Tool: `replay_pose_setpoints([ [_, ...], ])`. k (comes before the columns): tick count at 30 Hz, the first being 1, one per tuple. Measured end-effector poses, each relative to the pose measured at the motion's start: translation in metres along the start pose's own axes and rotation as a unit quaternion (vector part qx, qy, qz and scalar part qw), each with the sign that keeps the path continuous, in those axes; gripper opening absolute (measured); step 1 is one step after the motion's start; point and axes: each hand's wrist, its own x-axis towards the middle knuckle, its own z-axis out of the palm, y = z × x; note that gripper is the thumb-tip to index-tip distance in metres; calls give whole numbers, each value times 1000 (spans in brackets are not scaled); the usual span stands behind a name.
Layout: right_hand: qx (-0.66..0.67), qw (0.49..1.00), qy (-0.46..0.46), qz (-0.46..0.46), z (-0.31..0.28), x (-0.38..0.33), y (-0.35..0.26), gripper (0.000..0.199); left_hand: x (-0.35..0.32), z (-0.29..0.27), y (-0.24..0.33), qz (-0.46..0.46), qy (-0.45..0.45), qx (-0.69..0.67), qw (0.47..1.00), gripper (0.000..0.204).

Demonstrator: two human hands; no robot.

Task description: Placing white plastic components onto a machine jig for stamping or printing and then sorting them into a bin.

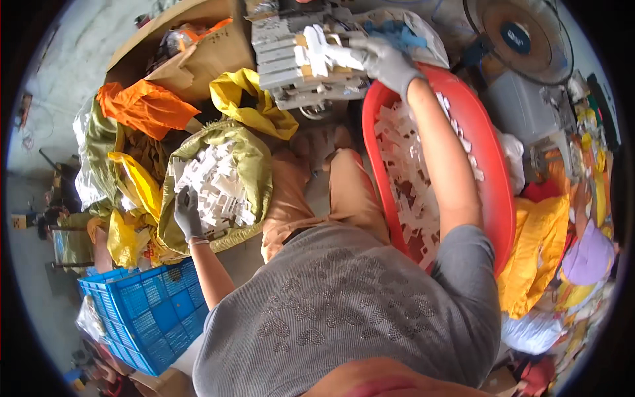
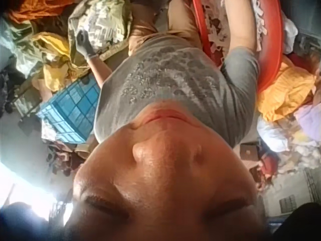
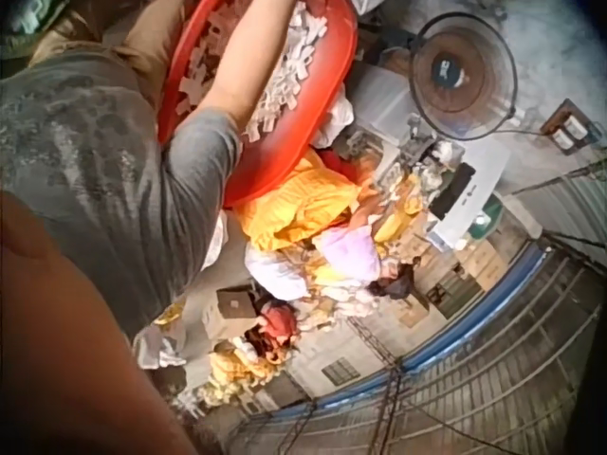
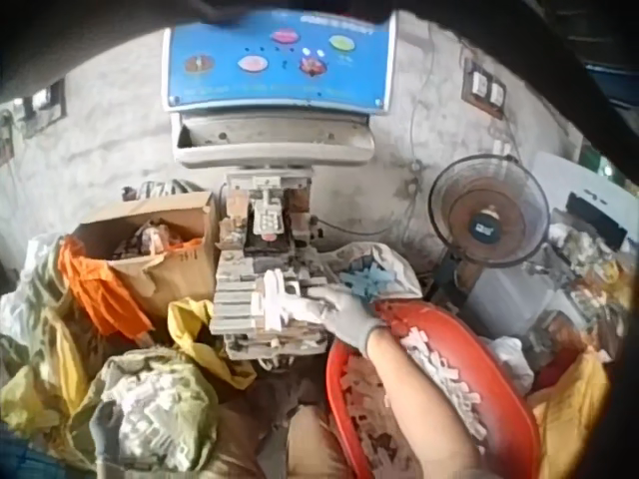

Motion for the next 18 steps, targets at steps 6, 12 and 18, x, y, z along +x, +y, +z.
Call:
replay_pose_setpoints([
  [6, 176, 903, -85, 384, -64, -96, 47, 51, -7, -20, -34, -2, -33, 111, 993, 38],
  [12, -86, 786, -298, 534, -65, -314, 132, 49, 5, 2, -67, -34, -127, 49, 990, 32],
  [18, -357, 711, -296, 529, 1, -437, 68, 53, -12, 49, 5, -5, -211, 49, 976, 34],
])
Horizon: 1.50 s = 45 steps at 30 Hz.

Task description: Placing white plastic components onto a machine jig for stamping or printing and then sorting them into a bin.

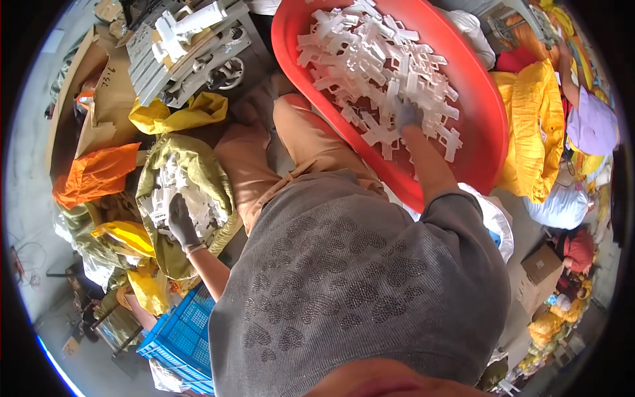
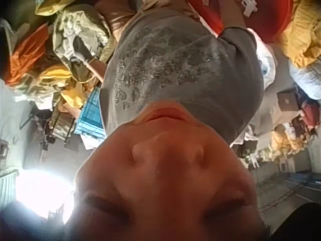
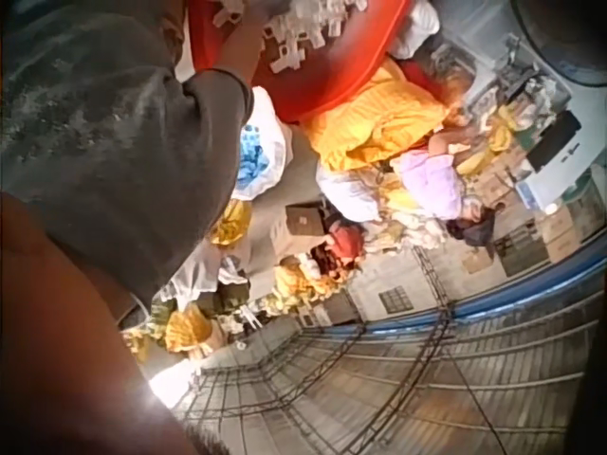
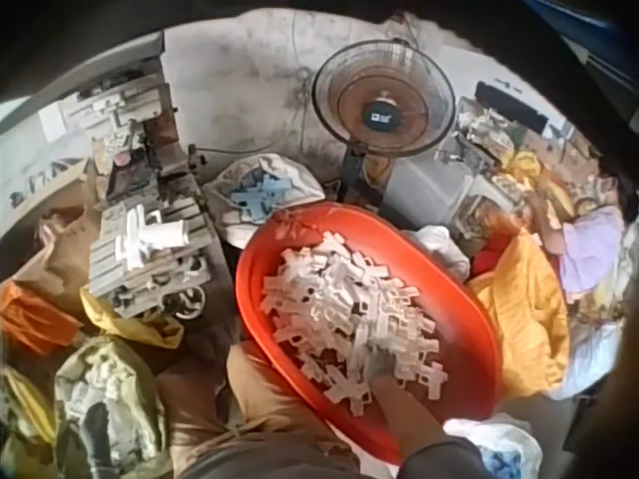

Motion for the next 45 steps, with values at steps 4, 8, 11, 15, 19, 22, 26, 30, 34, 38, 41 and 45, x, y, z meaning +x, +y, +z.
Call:
replay_pose_setpoints([
  [4, 9, 998, 65, -21, 17, -9, -10, 69, 5, 15, 14, 56, -40, 15, 998, 30],
  [8, 116, 985, 76, -99, 4, -3, -26, 69, 6, 14, 12, 43, -27, 13, 999, 29],
  [11, 222, 958, 109, -145, 18, 0, -19, 70, 3, 16, 35, 80, -5, 42, 996, 29],
  [15, 336, 918, 143, -153, 51, 3, -2, 55, 9, 9, 69, 51, -6, 49, 998, 27],
  [19, 778, 628, -18, -12, 1, -21, -10, 39, 24, 10, 121, 158, 45, 19, 986, 22],
  [22, 830, 556, -38, -33, -35, -29, -22, 39, 42, 12, 164, 267, 99, 36, 958, 22],
  [26, 898, 439, -24, -29, -60, -27, -42, 39, 67, 22, 226, 359, 104, 44, 926, 22],
  [30, 867, 489, -39, -89, -102, -37, -60, 34, 103, 35, 257, 390, 65, 74, 915, 29],
  [34, 830, 546, -26, -112, -126, -46, -65, 37, 127, 50, 282, 361, -18, 50, 931, 36],
  [38, 822, 556, -30, -121, -133, -40, -61, 48, 143, 64, 299, 430, -7, 84, 899, 40],
  [41, 812, 575, 7, -105, -187, -47, -82, 47, 142, 58, 305, 386, -68, 46, 919, 37],
  [45, 775, 589, 27, -228, -244, -22, -110, 40, 132, 58, 301, 381, -35, 32, 923, 35],
])
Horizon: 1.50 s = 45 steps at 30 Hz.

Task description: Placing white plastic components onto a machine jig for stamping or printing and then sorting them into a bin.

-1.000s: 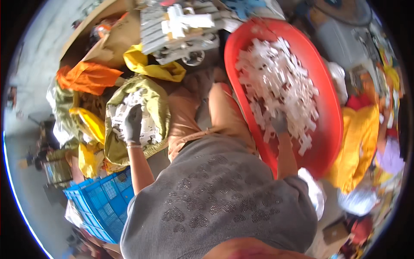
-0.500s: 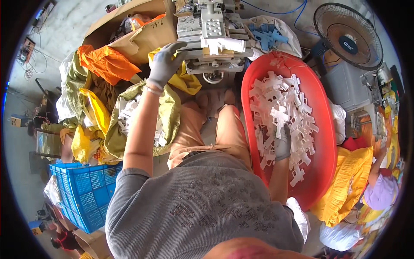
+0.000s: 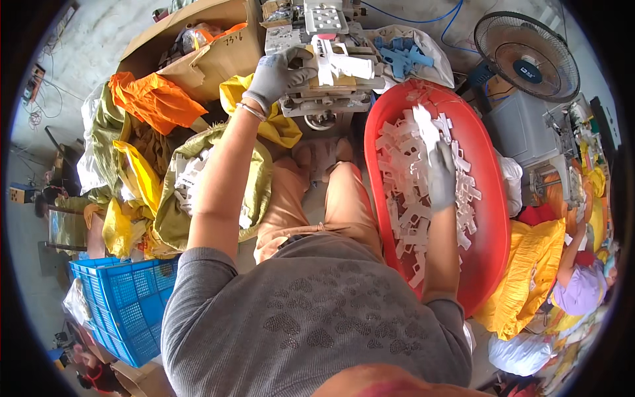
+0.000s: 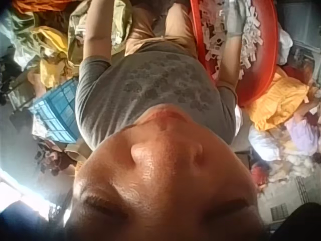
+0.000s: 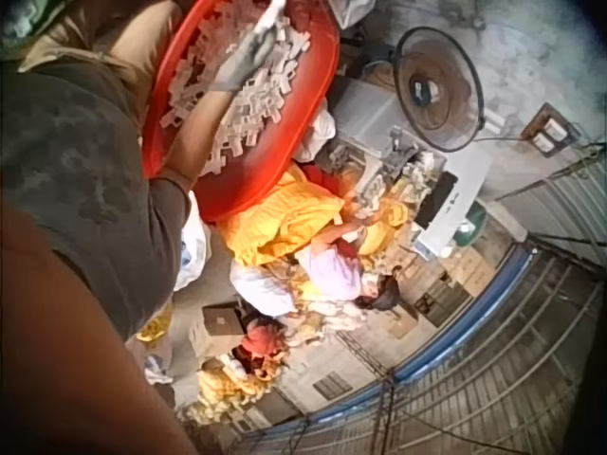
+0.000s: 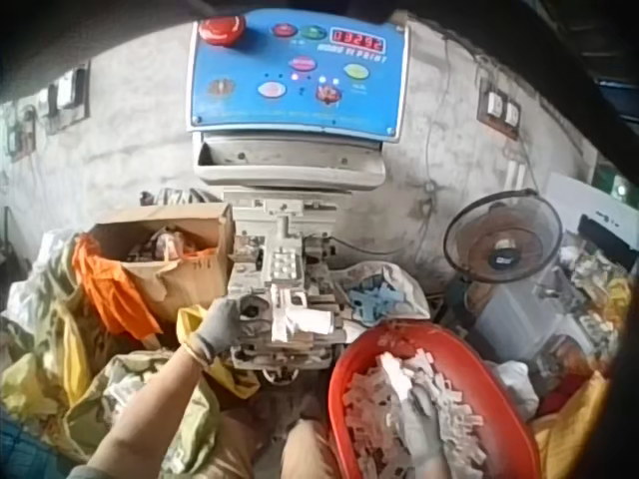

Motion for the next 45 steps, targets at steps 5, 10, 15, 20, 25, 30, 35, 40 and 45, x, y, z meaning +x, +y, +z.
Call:
replay_pose_setpoints([
  [5, -122, 969, -113, -184, 78, 62, -48, 38, -38, -26, -16, -9, 145, 0, 989, 34],
  [10, -315, 833, -220, -397, 142, 113, -57, 40, -150, -65, -53, -157, 226, 24, 961, 30],
  [15, -452, 734, -312, -398, 151, 139, -58, 41, -283, -101, -80, -389, 207, 124, 889, 34],
  [20, -367, 776, -291, -422, 127, 144, -49, 39, -381, -108, -130, -454, 205, 106, 860, 35],
  [25, -343, 846, -172, -370, 26, 108, 11, 30, -376, -79, -138, -434, 154, 24, 887, 32],
  [30, -586, 781, -209, 60, -100, -3, 121, 28, -339, -44, -145, -368, 39, 5, 929, 28],
  [35, -546, 795, -226, 137, -140, -129, 217, 52, -294, -15, -121, -357, -22, -8, 934, 30],
  [40, -539, 817, -103, 176, -90, -149, 204, 48, -283, 2, -109, -308, -56, -6, 950, 31],
  [45, -424, 850, 20, 311, -139, -129, 246, 31, -273, 0, -92, -311, -75, 11, 947, 30],
])
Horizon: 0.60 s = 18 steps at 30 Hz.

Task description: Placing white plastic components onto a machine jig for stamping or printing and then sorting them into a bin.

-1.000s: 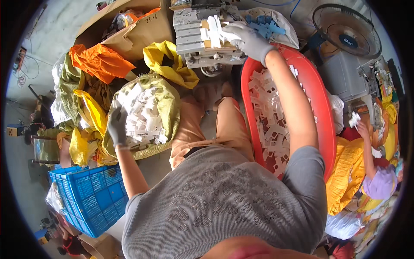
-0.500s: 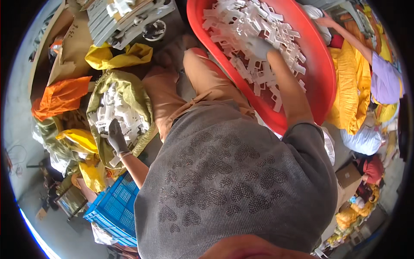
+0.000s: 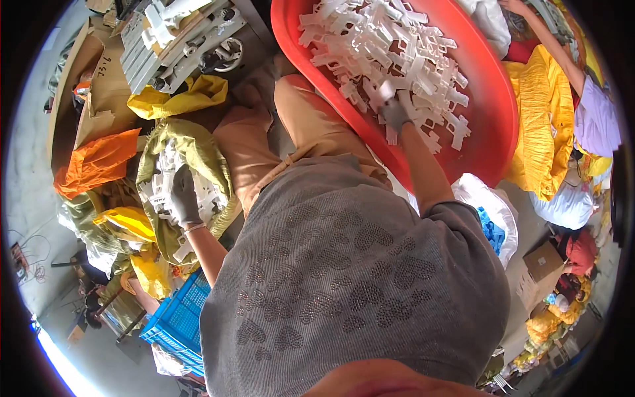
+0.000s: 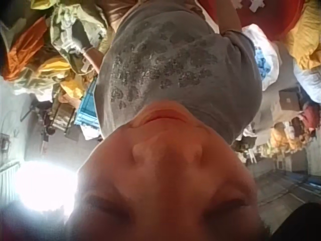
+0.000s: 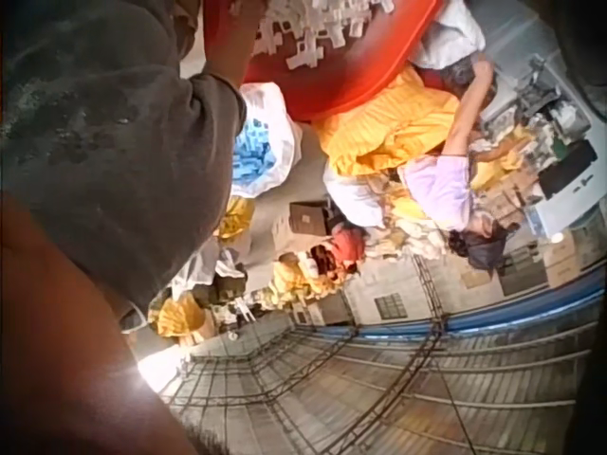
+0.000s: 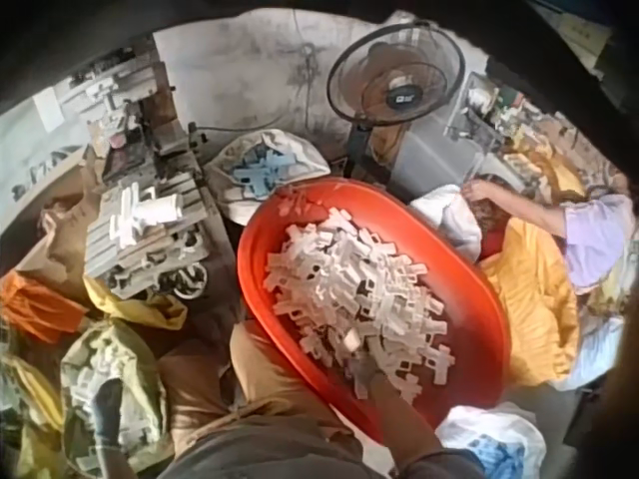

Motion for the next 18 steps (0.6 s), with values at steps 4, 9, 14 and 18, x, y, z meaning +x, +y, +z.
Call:
replay_pose_setpoints([
  [4, 564, 817, -50, 109, -36, -3, 7, 22, -10, -7, -45, -33, 28, -46, 998, 30],
  [9, 98, 973, -138, 154, -41, -42, 2, 37, -16, 2, -42, -56, 16, -39, 998, 30],
  [14, -250, 952, 121, -129, -52, -43, -15, 49, -12, 4, -35, -46, 18, -43, 998, 30],
  [18, -337, 861, 258, -279, -39, -6, 8, 53, -2, 2, -13, -17, 24, -82, 996, 28],
])
